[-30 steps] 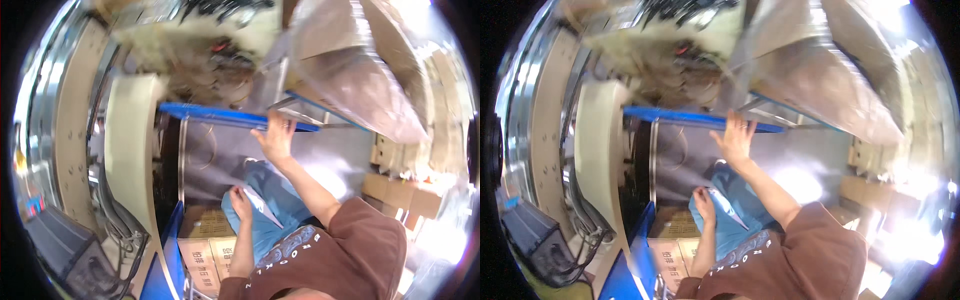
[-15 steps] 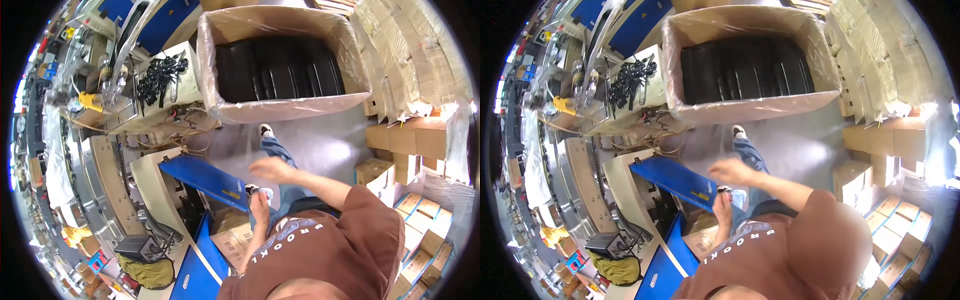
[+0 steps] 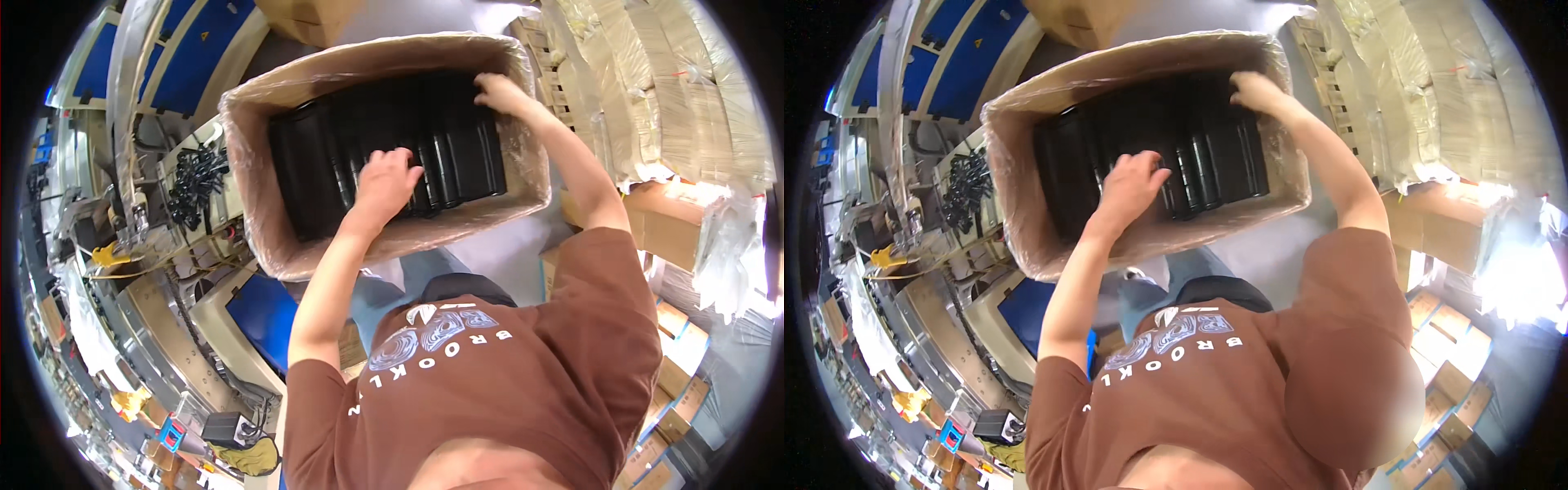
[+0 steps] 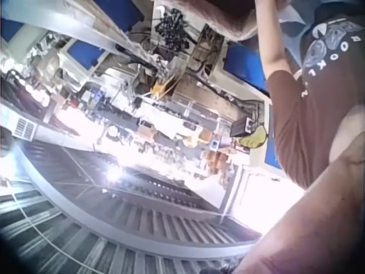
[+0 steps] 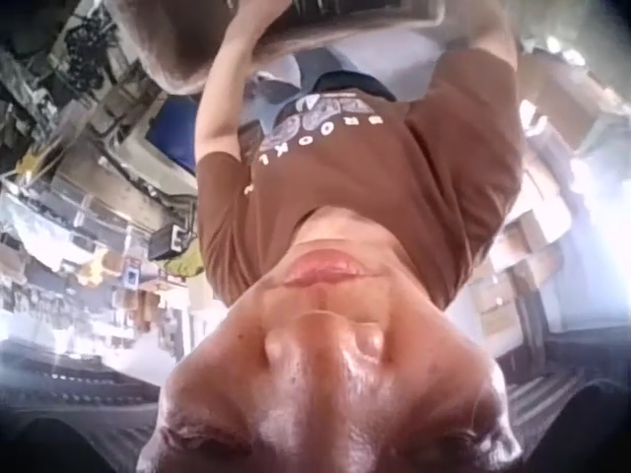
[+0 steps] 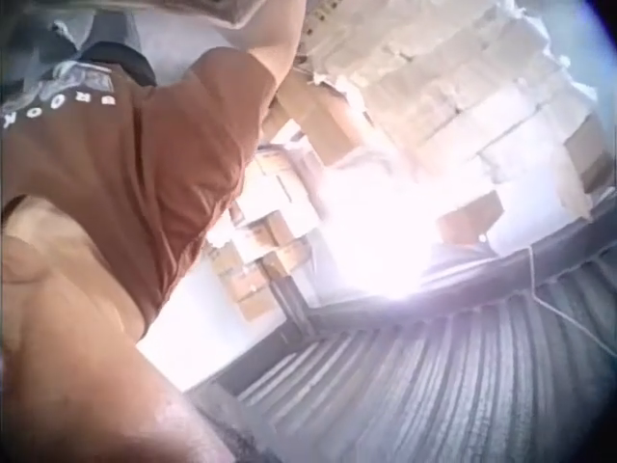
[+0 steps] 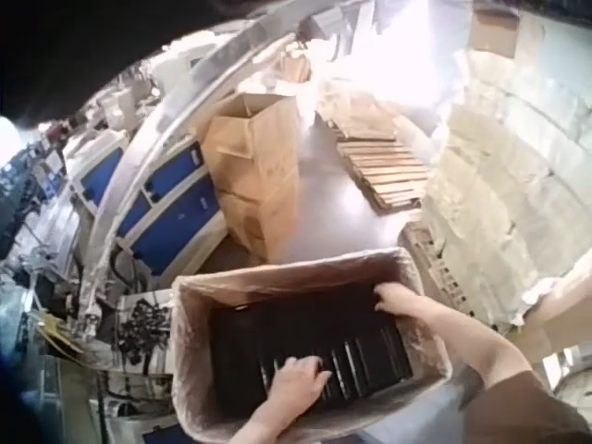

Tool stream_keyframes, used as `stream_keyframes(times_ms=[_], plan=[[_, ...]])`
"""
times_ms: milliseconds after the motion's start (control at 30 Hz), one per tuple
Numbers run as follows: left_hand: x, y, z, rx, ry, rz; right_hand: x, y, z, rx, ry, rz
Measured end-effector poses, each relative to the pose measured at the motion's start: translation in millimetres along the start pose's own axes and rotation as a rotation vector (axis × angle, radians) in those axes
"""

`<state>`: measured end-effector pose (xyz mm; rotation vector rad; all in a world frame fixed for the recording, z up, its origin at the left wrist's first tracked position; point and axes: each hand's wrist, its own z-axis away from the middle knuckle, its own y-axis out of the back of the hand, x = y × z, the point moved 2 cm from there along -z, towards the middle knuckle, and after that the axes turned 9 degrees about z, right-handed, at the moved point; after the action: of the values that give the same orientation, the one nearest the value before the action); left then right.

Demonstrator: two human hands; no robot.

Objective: Gathering bundles of metal parts from a conveyor belt and placing them into plastic bags.

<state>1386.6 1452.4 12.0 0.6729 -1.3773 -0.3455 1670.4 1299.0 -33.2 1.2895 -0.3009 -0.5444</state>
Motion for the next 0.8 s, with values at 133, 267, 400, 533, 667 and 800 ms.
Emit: stream_keyframes(times_ms=[133,267,400,533,667,800], plan=[[-19.6,-72.8,-48.3,-0.408,-0.045,-0.13,-12.9,-23.7,11.7,0.007,-0.314,-0.347],[-25.1,-103.0,-91.5,-0.272,-0.102,-0.307,-33.4,-63.0,79.5,0.088,-1.031,-1.733],[-47.4,-126.0,-136.9,-0.126,-0.149,-0.302,-97.4,-80.6,120.7,0.106,-1.833,-1.906],[-30.9,-153.1,-179.8,-0.141,-0.273,-0.345,-77.0,-169.8,122.8,0.551,-1.955,-1.713],[-24.1,-171.6,-201.6,-0.28,-0.251,-0.302,-59.4,-220.3,121.4,0.443,-2.143,-1.427],[12.9,-207.7,-221.7,-0.406,-0.335,-0.269,-43.6,-231.2,135.4,0.129,-2.304,-1.074]])
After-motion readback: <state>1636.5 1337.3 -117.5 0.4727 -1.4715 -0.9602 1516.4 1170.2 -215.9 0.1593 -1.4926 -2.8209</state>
